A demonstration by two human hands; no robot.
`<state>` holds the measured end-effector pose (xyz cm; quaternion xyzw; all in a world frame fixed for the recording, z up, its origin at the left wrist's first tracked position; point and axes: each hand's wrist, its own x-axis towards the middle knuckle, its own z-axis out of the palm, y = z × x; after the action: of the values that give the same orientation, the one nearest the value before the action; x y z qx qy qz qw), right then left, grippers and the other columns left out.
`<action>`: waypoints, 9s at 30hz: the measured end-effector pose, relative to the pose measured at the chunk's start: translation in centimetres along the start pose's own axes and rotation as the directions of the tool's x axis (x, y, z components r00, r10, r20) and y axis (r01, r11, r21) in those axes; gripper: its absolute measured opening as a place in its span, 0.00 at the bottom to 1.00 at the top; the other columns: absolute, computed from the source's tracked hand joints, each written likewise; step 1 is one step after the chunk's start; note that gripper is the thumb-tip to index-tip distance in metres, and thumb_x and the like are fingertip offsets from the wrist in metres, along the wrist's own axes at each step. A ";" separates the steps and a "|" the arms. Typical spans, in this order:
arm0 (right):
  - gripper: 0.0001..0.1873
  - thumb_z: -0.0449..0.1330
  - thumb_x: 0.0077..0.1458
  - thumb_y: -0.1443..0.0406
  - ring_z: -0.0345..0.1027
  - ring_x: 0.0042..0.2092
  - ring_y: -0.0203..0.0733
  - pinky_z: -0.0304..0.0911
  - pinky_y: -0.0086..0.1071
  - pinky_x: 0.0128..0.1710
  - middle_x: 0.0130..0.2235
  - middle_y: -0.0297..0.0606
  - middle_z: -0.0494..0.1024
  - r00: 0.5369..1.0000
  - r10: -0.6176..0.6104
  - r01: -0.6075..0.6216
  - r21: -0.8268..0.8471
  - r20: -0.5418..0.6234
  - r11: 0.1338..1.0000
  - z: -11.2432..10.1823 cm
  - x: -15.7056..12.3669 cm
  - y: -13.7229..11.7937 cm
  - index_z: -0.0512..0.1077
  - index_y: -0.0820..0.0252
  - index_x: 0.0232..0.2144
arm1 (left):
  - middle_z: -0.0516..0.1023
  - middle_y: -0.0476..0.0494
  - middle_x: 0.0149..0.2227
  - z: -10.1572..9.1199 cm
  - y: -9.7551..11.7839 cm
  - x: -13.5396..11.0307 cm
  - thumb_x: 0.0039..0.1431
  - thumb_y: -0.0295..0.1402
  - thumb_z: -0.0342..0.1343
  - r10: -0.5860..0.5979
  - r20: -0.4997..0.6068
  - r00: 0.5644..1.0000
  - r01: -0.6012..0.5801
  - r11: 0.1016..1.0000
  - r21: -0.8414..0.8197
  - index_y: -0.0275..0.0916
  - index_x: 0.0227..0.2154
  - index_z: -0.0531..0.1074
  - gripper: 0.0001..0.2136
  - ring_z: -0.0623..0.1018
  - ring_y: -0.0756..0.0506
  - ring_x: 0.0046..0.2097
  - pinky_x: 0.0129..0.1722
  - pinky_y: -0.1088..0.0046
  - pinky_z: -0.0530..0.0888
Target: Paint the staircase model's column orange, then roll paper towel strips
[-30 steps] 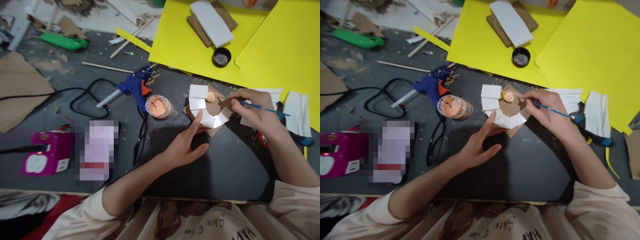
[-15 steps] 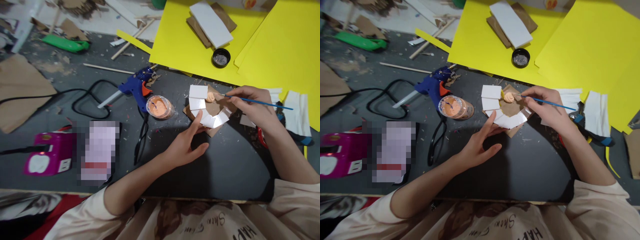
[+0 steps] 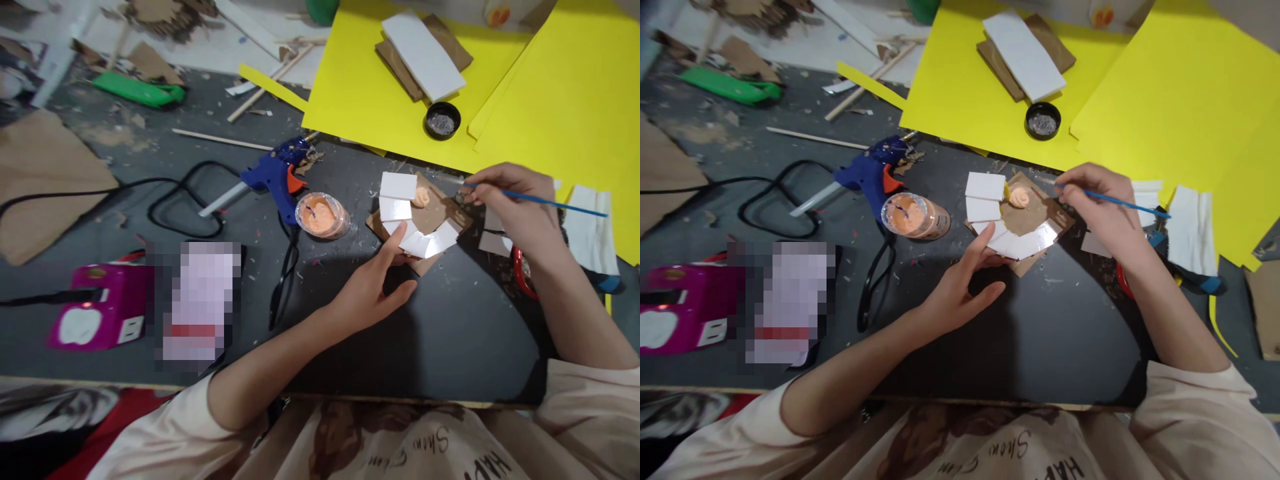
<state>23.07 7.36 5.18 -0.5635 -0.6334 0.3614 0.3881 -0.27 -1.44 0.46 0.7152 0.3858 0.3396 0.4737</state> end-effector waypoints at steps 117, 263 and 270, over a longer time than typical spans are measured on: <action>0.06 0.57 0.55 0.71 0.72 0.35 0.37 0.67 0.32 0.37 0.32 0.34 0.77 0.914 -0.388 0.372 -0.137 -0.120 0.918 4.0 -3.8 2.8 0.72 0.57 0.32 | 0.60 0.24 0.63 -0.3 -0.5 1.0 0.62 0.35 0.51 0.093 0.063 0.994 -0.110 0.681 0.724 0.21 0.60 0.54 0.28 0.59 0.33 0.65 0.63 0.53 0.62; 0.15 0.59 0.56 0.58 0.64 0.24 0.31 0.63 0.28 0.25 0.31 0.32 0.75 0.960 0.117 -0.122 0.005 0.254 0.992 3.7 -7.3 0.7 0.69 0.57 0.44 | 0.55 0.56 0.21 -1.7 1.2 2.3 0.54 0.40 0.57 -0.280 -0.203 0.938 0.242 0.951 -0.193 0.39 0.25 0.61 0.12 0.56 0.54 0.23 0.21 0.78 0.55; 0.11 0.53 0.60 0.64 0.74 0.36 0.42 0.65 0.32 0.32 0.40 0.42 0.79 0.933 -0.167 0.326 -0.547 0.320 0.771 1.3 -7.8 1.8 0.72 0.58 0.44 | 0.57 0.56 0.22 -1.6 1.1 2.4 0.56 0.42 0.54 -0.314 -0.117 0.942 0.281 0.930 -0.235 0.39 0.28 0.61 0.12 0.56 0.54 0.23 0.21 0.78 0.54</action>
<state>23.22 -0.22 2.36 -0.5165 -0.8271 0.1601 0.1533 -0.24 1.01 2.33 0.5646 0.4862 0.3571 0.5633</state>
